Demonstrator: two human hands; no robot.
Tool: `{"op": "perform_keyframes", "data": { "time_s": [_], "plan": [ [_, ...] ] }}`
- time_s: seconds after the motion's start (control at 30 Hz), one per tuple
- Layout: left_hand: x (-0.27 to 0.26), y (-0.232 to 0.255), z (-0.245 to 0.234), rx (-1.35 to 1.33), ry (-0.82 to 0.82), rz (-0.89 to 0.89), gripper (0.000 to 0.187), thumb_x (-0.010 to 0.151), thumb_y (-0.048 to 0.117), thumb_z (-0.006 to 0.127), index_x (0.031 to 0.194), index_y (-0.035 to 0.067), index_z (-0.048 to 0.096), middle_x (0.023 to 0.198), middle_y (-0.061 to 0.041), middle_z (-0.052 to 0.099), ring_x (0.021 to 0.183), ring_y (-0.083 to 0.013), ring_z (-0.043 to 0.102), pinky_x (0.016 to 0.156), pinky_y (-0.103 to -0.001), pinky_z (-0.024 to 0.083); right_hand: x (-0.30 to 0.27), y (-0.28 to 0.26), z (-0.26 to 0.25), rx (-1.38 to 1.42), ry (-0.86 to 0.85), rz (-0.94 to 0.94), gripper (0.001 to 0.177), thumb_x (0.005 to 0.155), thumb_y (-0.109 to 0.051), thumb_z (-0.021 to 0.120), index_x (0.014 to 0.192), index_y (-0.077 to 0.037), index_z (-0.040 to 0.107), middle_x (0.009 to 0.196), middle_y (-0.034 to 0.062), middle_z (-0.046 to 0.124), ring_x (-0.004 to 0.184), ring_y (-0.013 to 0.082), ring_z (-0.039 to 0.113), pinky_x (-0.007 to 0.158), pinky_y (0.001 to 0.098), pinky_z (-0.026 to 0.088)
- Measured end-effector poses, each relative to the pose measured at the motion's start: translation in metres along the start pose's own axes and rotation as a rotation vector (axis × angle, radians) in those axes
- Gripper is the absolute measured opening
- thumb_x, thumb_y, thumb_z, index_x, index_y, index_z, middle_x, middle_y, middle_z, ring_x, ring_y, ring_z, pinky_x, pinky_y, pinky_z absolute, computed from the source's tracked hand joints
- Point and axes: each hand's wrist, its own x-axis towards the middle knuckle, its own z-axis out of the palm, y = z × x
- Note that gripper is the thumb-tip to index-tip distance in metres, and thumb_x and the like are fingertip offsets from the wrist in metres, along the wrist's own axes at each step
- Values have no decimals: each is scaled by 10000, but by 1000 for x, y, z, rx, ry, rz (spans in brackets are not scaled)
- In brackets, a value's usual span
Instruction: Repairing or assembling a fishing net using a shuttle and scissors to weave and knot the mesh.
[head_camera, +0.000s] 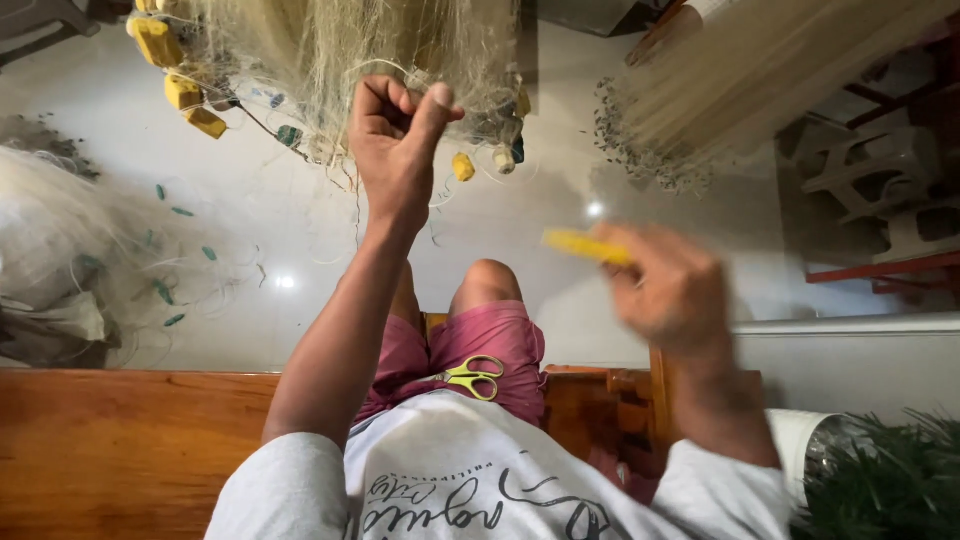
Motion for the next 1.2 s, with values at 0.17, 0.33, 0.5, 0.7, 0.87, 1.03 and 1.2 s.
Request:
{"op": "perform_keyframes", "data": {
  "time_s": [0.17, 0.33, 0.5, 0.7, 0.87, 1.03, 1.2],
  "plan": [
    [-3, -5, 5, 29, -1, 19, 308, 896, 147, 727, 862, 130, 421, 733, 10, 419, 687, -99, 511, 761, -309, 611, -20, -63, 59, 864, 14, -60, 125, 922, -123, 667, 994, -22, 658, 1048, 121, 753, 815, 243, 770, 710, 357, 618],
    [-8, -2, 4, 98, 2, 15, 262, 910, 67, 686, 919, 120, 430, 789, -8, 433, 704, -93, 455, 708, -273, 564, -16, -56, 88, 1063, 135, -222, 263, 910, 30, 634, 1151, -69, 667, 663, -12, 535, 526, 121, 430, 503, 268, 388],
    [-4, -1, -10, 2, -94, -222, 339, 932, 162, 719, 1227, 94, 567, 737, 16, 564, 792, -148, 666, 780, -292, 506, -7, -38, 68, 1080, 158, -240, 216, 964, -58, 655, 1174, -110, 658, 776, -34, 652, 575, 83, 524, 512, 236, 441],
    [-8, -17, -25, -286, -15, -338, 70, 979, 165, 669, 1010, 103, 682, 1200, -61, 607, 823, -127, 677, 628, -179, 424, 5, -26, 29, 739, 205, -133, 124, 985, -92, 614, 1078, -57, 688, 765, 57, 670, 520, 153, 460, 553, 287, 408],
    [-20, -13, -25, -282, -69, -103, 133, 1016, 212, 612, 1006, 94, 551, 1065, -74, 634, 994, -231, 694, 741, -232, 398, 16, -21, 13, 783, 213, -275, 251, 941, -174, 612, 1048, 0, 758, 576, 79, 570, 411, 228, 530, 435, 324, 456],
    [-21, -13, -28, -190, -142, 54, 224, 926, 93, 689, 981, 79, 472, 1069, -121, 582, 1072, -294, 651, 838, -293, 429, 39, -51, -23, 654, 77, -401, 525, 941, -489, 534, 1075, -14, 713, 613, 68, 474, 474, 246, 497, 477, 359, 463],
    [-23, 11, -16, -69, -124, 107, 301, 899, 49, 724, 1007, 121, 452, 1035, -65, 562, 1027, -216, 628, 1049, -405, 511, 57, -39, -20, 447, 23, -546, 772, 926, -692, 251, 928, -31, 650, 556, -27, 386, 445, 128, 359, 413, 339, 339]
  ]
}}
